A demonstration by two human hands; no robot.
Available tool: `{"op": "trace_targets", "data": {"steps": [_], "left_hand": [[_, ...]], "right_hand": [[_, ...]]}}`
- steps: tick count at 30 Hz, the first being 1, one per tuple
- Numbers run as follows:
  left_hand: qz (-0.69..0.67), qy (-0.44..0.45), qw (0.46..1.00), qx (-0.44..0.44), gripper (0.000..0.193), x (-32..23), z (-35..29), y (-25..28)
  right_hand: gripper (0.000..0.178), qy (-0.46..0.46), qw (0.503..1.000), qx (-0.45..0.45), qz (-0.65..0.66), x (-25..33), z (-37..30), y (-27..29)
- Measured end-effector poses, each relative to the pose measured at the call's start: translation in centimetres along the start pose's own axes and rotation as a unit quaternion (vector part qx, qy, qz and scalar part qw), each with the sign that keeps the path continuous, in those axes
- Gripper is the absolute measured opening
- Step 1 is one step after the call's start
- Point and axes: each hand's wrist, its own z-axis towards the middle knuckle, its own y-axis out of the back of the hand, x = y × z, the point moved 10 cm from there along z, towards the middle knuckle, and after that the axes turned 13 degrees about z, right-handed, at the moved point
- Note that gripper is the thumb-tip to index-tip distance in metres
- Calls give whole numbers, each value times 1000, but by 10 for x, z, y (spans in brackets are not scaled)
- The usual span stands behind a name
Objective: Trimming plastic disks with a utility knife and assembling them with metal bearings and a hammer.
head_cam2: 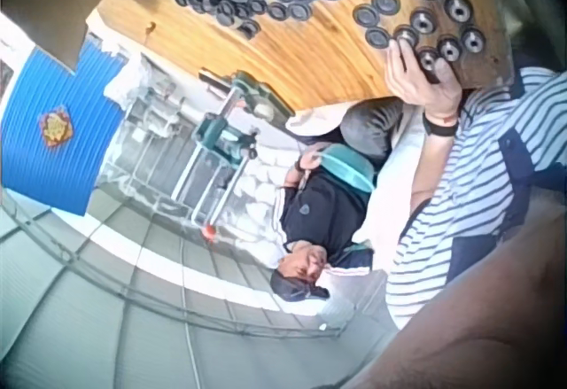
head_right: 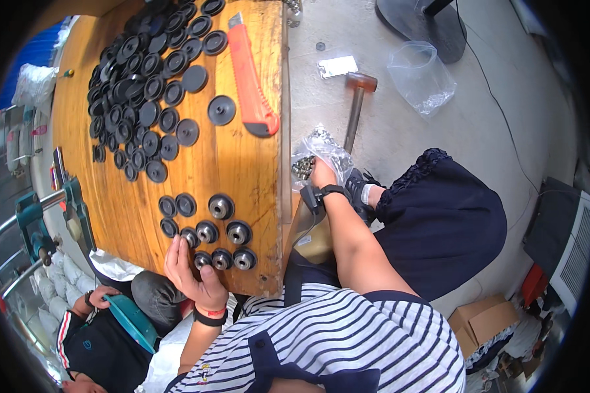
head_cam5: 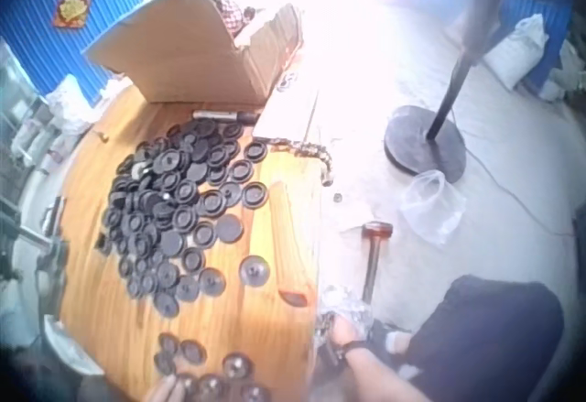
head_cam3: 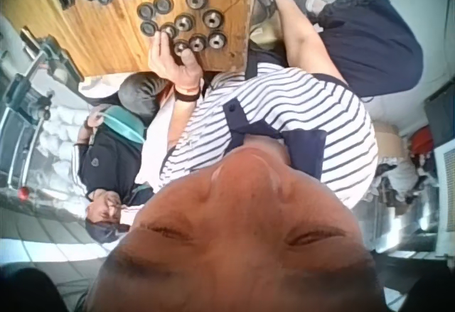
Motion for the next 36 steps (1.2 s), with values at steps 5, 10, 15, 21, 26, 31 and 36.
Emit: {"op": "trace_targets", "data": {"steps": [5,10,15,21,26,31,36], "left_hand": [[-63,-23,996,-54,53,-5,2,5],[-299,73,948,-81,48,29,-20,19],[-725,133,672,66,53,4,-22,2],[-909,206,258,256,55,-57,-30,-25],[-930,168,242,221,49,-39,-34,-23],[-945,213,145,204,41,-26,-40,-20],[-899,253,265,241,45,-14,-41,-20]], "right_hand": [[23,-74,941,-4,330,-31,26,12],[26,-60,859,-13,508,128,-43,86],[25,138,846,53,512,338,-177,174],[23,367,870,284,166,431,-293,78],[34,537,825,171,-40,446,-317,61],[42,609,783,77,-99,452,-316,64],[42,566,799,121,-160,447,-302,59]]}}
